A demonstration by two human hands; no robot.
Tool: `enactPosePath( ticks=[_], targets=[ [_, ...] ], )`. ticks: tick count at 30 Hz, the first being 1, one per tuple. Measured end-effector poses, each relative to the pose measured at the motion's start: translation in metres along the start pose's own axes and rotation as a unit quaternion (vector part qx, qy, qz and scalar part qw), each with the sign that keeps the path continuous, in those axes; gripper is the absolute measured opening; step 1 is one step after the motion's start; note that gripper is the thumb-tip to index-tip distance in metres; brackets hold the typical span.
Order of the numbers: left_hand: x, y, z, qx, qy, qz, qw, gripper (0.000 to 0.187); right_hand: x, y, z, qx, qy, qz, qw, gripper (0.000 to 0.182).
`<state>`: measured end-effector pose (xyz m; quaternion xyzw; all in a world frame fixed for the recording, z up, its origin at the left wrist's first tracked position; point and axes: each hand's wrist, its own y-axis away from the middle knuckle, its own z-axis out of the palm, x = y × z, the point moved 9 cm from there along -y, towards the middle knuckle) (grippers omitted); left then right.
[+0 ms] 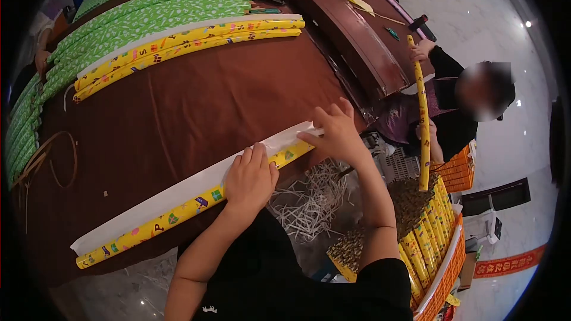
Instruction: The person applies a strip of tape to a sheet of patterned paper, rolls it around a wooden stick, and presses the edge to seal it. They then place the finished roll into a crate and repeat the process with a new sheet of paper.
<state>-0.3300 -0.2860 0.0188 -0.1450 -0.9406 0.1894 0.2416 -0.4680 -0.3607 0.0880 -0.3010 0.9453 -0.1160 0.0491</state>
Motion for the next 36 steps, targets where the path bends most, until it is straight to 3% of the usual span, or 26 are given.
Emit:
enactPosePath(
  ticks=[4,7,15,21,29,33,35,36],
  targets=[
    [0.0,0.0,0.0,-0.015,-0.012,-0.009,1.0,0.04,0.064,0.008,-0.001,-0.002,0.001,0.108,0.994,0.047],
    [0.001,0.0,-0.001,-0.014,-0.014,-0.002,1.0,0.04,0.079,0.014,0.012,0.027,-0.006,0.129,0.991,0.05],
    [0.004,0.0,0.0,-0.011,-0.034,0.012,0.999,0.041,0.062,0.018,0.017,0.078,0.123,0.145,0.979,0.053],
    [0.004,0.001,0.002,-0.026,-0.045,0.009,0.999,0.041,0.052,0.017,0.02,0.131,0.134,0.143,0.972,0.053],
    [0.008,0.0,0.001,-0.038,-0.05,0.022,0.998,0.042,0.043,0.014,0.028,0.12,0.176,0.162,0.963,0.056],
    [0.017,-0.019,0.0,-0.08,-0.064,0.024,0.994,0.043,0.04,0.011,0.034,0.117,0.188,0.176,0.959,0.056],
    [0.016,-0.037,0.015,-0.213,-0.111,-0.026,0.97,0.034,0.039,0.014,0.036,0.122,0.196,0.184,0.956,0.056],
    [0.018,-0.053,0.017,-0.211,-0.117,-0.02,0.97,0.034,0.038,0.015,0.035,0.14,0.196,0.177,0.954,0.052]
  ],
)
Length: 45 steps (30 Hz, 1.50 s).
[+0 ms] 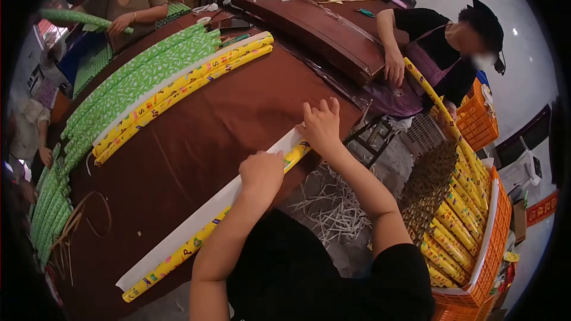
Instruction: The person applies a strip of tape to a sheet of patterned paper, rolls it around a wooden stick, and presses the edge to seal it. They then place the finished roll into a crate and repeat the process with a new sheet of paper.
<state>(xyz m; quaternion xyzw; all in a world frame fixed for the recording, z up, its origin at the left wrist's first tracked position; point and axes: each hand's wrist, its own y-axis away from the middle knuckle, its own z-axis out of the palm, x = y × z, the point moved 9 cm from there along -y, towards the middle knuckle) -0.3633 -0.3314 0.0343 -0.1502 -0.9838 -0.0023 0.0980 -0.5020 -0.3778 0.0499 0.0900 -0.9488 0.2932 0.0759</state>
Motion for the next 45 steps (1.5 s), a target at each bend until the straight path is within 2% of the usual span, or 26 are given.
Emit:
enactPosePath(
  ticks=[2,4,5,6,8,9,11,13,16,19,21,23,26,28,30,32,33,36,39,42,45],
  targets=[
    [0.01,-0.033,0.025,-0.124,-0.029,0.054,0.99,0.029,0.001,0.001,-0.004,0.029,-0.005,0.005,1.0,0.048],
    [0.018,-0.063,0.019,-0.02,-0.021,0.025,0.999,0.023,0.002,0.001,-0.001,0.016,-0.021,0.01,1.0,0.043],
    [0.026,-0.073,0.017,0.048,-0.037,0.046,0.997,0.022,0.004,-0.002,0.0,0.026,-0.022,0.019,0.999,0.043],
    [0.026,-0.08,0.023,0.051,-0.043,0.052,0.996,0.022,0.002,-0.002,0.006,0.011,0.003,0.005,1.0,0.041],
    [0.038,-0.083,0.032,0.074,0.026,0.125,0.989,0.024,0.004,0.002,0.01,-0.011,0.03,-0.006,0.999,0.039],
    [0.037,-0.085,0.035,0.071,0.027,0.128,0.989,0.024,0.007,0.002,0.006,-0.01,-0.003,-0.004,1.0,0.038],
    [0.029,-0.089,0.04,0.067,0.152,0.141,0.976,0.026,0.015,0.004,0.0,-0.016,-0.081,0.005,0.997,0.036],
    [0.025,-0.088,0.037,0.039,0.206,0.119,0.97,0.028,0.028,0.007,0.004,-0.04,-0.168,-0.004,0.985,0.035],
    [0.021,-0.089,0.037,0.031,0.261,0.092,0.961,0.026,0.039,0.011,0.012,-0.059,-0.221,-0.01,0.973,0.033],
    [0.02,-0.093,0.039,0.026,0.297,0.094,0.95,0.02,0.043,0.011,0.008,-0.026,-0.16,-0.044,0.986,0.031],
    [0.021,-0.093,0.039,0.034,0.353,0.095,0.93,0.018,0.049,0.011,0.012,-0.011,-0.175,-0.043,0.983,0.031],
    [0.02,-0.093,0.042,0.023,0.357,0.085,0.93,0.019,0.052,0.011,0.018,0.002,-0.19,-0.046,0.981,0.032],
    [0.019,-0.094,0.043,0.016,0.355,0.071,0.932,0.02,0.051,0.01,0.031,-0.043,-0.181,-0.043,0.982,0.037],
    [0.018,-0.096,0.046,0.017,0.352,0.065,0.934,0.02,0.047,0.007,0.018,0.007,-0.207,-0.062,0.976,0.043],
    [0.019,-0.099,0.048,0.035,0.334,0.082,0.938,0.02,0.045,0.003,0.02,0.001,-0.225,-0.084,0.971,0.041],
    [0.018,-0.102,0.053,0.044,0.337,0.083,0.937,0.018,0.037,-0.001,0.038,-0.076,-0.314,-0.145,0.935,0.036],
    [0.018,-0.102,0.053,0.051,0.338,0.085,0.936,0.018,0.033,-0.004,0.037,-0.092,-0.316,-0.174,0.928,0.027],
    [0.018,-0.104,0.055,0.059,0.331,0.087,0.938,0.019,0.023,-0.012,0.045,-0.136,-0.35,-0.211,0.902,0.017],
    [0.019,-0.103,0.053,0.067,0.324,0.094,0.939,0.019,0.017,-0.014,0.039,-0.105,-0.353,-0.252,0.895,0.012],
    [0.018,-0.104,0.053,0.039,0.308,0.074,0.948,0.019,0.02,-0.009,0.034,-0.06,-0.364,-0.224,0.902,0.009],
    [0.017,-0.105,0.054,0.014,0.313,0.058,0.948,0.019,0.022,-0.004,0.037,-0.06,-0.367,-0.182,0.91,0.008]
  ],
)
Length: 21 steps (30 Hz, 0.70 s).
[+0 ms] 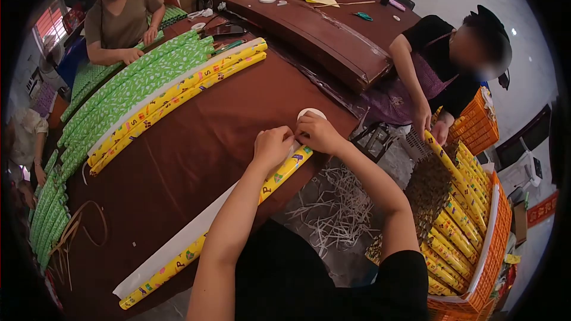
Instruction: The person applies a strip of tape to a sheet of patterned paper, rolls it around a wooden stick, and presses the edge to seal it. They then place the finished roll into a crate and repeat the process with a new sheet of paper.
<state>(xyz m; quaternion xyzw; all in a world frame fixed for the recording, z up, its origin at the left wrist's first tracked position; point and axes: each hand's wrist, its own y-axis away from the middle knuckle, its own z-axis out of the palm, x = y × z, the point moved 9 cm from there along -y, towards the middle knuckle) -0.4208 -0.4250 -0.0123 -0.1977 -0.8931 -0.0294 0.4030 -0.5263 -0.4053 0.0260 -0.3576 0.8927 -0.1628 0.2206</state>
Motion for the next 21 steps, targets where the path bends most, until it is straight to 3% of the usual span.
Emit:
enactPosePath(
  ticks=[10,14,16,17,21],
  targets=[
    [-0.001,-0.001,0.001,0.009,-0.015,-0.016,1.0,0.021,0.001,0.01,-0.005,0.067,-0.057,-0.001,0.996,0.013],
    [0.001,0.0,0.001,0.016,-0.012,0.006,1.0,0.021,0.001,0.015,-0.004,0.043,-0.059,0.006,0.997,0.012],
    [0.0,-0.001,-0.001,0.027,-0.004,0.025,0.999,0.022,0.022,0.022,-0.006,0.058,-0.118,0.11,0.985,0.009],
    [0.0,-0.001,-0.001,0.036,0.002,0.031,0.999,0.021,0.029,0.026,-0.002,0.018,-0.118,0.157,0.98,0.012],
    [-0.005,-0.003,0.009,0.044,-0.013,0.049,0.998,0.018,0.014,0.013,-0.002,0.027,-0.054,0.037,0.998,0.02]
  ],
)
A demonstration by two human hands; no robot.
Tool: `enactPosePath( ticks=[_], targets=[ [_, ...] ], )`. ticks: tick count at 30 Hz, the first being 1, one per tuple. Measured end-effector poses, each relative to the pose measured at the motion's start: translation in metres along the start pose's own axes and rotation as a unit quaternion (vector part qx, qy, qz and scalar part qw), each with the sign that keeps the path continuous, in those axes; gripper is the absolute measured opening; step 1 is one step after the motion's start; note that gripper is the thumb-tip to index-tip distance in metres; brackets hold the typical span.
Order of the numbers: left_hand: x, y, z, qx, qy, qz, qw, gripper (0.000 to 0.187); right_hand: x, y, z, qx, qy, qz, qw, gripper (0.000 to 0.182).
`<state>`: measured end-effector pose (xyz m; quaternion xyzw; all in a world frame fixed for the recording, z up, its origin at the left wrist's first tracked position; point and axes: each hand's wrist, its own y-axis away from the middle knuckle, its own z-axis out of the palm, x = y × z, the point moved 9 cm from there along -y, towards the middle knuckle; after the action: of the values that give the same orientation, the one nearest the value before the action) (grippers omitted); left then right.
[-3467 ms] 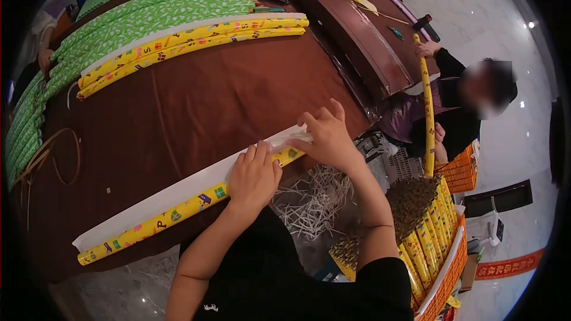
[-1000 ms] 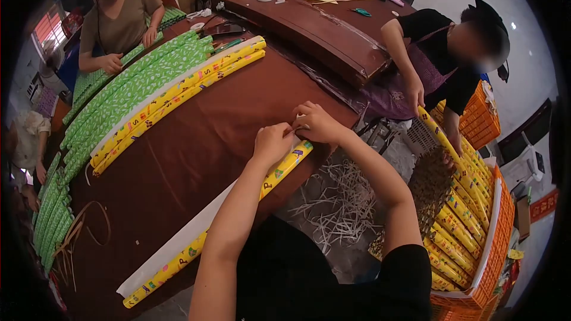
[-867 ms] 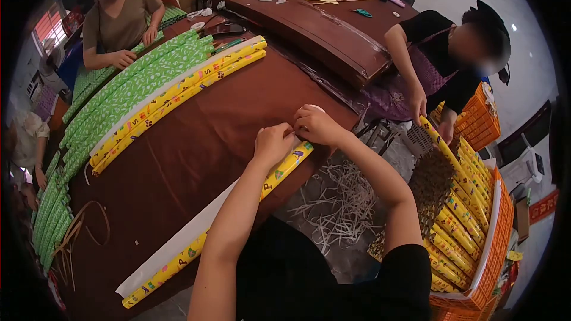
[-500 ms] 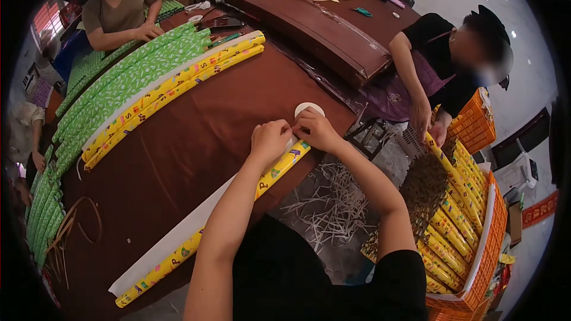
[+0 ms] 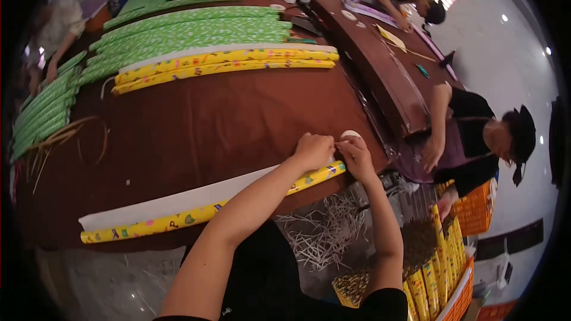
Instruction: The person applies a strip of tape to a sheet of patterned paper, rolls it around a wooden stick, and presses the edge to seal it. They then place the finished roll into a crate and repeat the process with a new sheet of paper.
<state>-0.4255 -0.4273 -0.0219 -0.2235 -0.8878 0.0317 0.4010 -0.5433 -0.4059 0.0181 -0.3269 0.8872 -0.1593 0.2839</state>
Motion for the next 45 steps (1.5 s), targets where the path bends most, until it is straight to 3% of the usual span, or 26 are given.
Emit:
enactPosePath(
  ticks=[3,5,8,10,11,13,14,16,17,19,20,22,27,29,30,32,34,35,36,38,40,42,44,45],
  targets=[
    [0.003,0.004,-0.001,0.006,0.006,0.014,1.0,0.019,0.007,-0.006,0.008,-0.032,-0.001,0.017,0.999,0.024],
    [0.006,0.004,0.001,0.01,0.011,0.029,0.999,0.02,0.018,-0.003,0.013,-0.056,0.047,0.012,0.997,0.036],
    [0.014,0.005,-0.008,0.005,0.003,0.015,1.0,0.016,-0.002,-0.014,0.004,-0.037,-0.005,0.102,0.994,0.058],
    [0.016,0.005,-0.011,0.017,0.016,0.022,1.0,0.015,-0.001,-0.011,0.008,-0.013,0.029,0.116,0.993,0.055],
    [0.018,0.006,-0.013,0.025,0.006,0.026,0.999,0.016,-0.014,-0.008,0.006,0.02,0.09,0.023,0.996,0.053],
    [0.021,0.004,-0.012,0.039,-0.023,0.044,0.998,0.02,-0.022,-0.004,0.0,0.046,0.274,-0.002,0.961,0.054],
    [0.023,0.005,-0.011,0.052,-0.021,0.054,0.997,0.018,-0.016,-0.002,0.0,0.011,0.29,0.057,0.955,0.055],
    [0.023,0.002,0.0,0.042,-0.035,0.064,0.996,0.018,0.002,0.003,0.005,0.009,0.299,0.051,0.953,0.054],
    [0.022,0.001,0.003,0.044,-0.039,0.06,0.996,0.018,0.01,0.005,0.005,0.004,0.261,0.076,0.962,0.05],
    [0.027,0.002,0.006,-0.01,-0.075,0.055,0.996,0.02,0.042,-0.005,-0.002,0.026,0.216,0.238,0.947,0.044],
    [0.026,0.002,0.006,-0.037,-0.06,0.054,0.996,0.021,0.052,-0.007,-0.006,0.061,0.04,0.239,0.968,0.035],
    [0.024,0.003,0.001,-0.036,-0.029,0.038,0.998,0.022,0.042,-0.028,-0.014,0.143,-0.074,0.186,0.969,0.031],
    [0.016,0.006,-0.021,-0.008,0.079,-0.006,0.997,0.027,0.082,-0.061,0.006,0.156,-0.149,0.171,0.961,0.024],
    [0.004,-0.002,-0.015,0.024,0.114,-0.031,0.993,0.028,-0.026,-0.066,-0.017,0.228,-0.186,0.212,0.932,0.025],
    [-0.003,-0.008,-0.018,0.053,0.204,-0.021,0.977,0.028,-0.028,-0.057,-0.018,0.256,-0.22,0.152,0.929,0.026],
    [-0.03,-0.041,0.002,0.144,0.304,0.013,0.941,0.029,-0.053,-0.026,-0.007,0.17,-0.004,-0.067,0.983,0.028],
    [-0.048,-0.047,-0.002,0.122,0.51,-0.037,0.851,0.033,-0.146,-0.01,0.029,-0.006,0.114,-0.312,0.943,0.036],
    [-0.046,-0.036,-0.015,0.091,0.605,-0.081,0.786,0.036,-0.171,-0.006,0.045,-0.063,0.109,-0.331,0.935,0.04],
    [-0.049,-0.035,-0.021,0.097,0.601,-0.084,0.789,0.036,-0.189,-0.001,0.061,-0.119,0.106,-0.35,0.923,0.046],
    [-0.06,-0.038,-0.034,0.156,0.648,-0.088,0.74,0.038,-0.198,0.0,0.081,-0.166,0.056,-0.318,0.932,0.053],
    [-0.046,-0.036,-0.057,0.221,0.632,-0.007,0.742,0.037,-0.197,0.0,0.085,-0.184,0.061,-0.289,0.937,0.054],
    [-0.018,-0.029,-0.073,0.258,0.577,0.029,0.775,0.035,-0.208,-0.008,0.075,-0.201,0.033,-0.225,0.953,0.051],
    [0.034,-0.016,-0.081,0.22,0.486,0.109,0.839,0.03,-0.214,-0.012,0.067,-0.213,0.01,-0.195,0.957,0.048],
    [0.066,0.006,-0.095,0.167,0.35,0.134,0.912,0.026,-0.209,-0.012,0.063,-0.215,0.003,-0.173,0.961,0.047]
  ],
)
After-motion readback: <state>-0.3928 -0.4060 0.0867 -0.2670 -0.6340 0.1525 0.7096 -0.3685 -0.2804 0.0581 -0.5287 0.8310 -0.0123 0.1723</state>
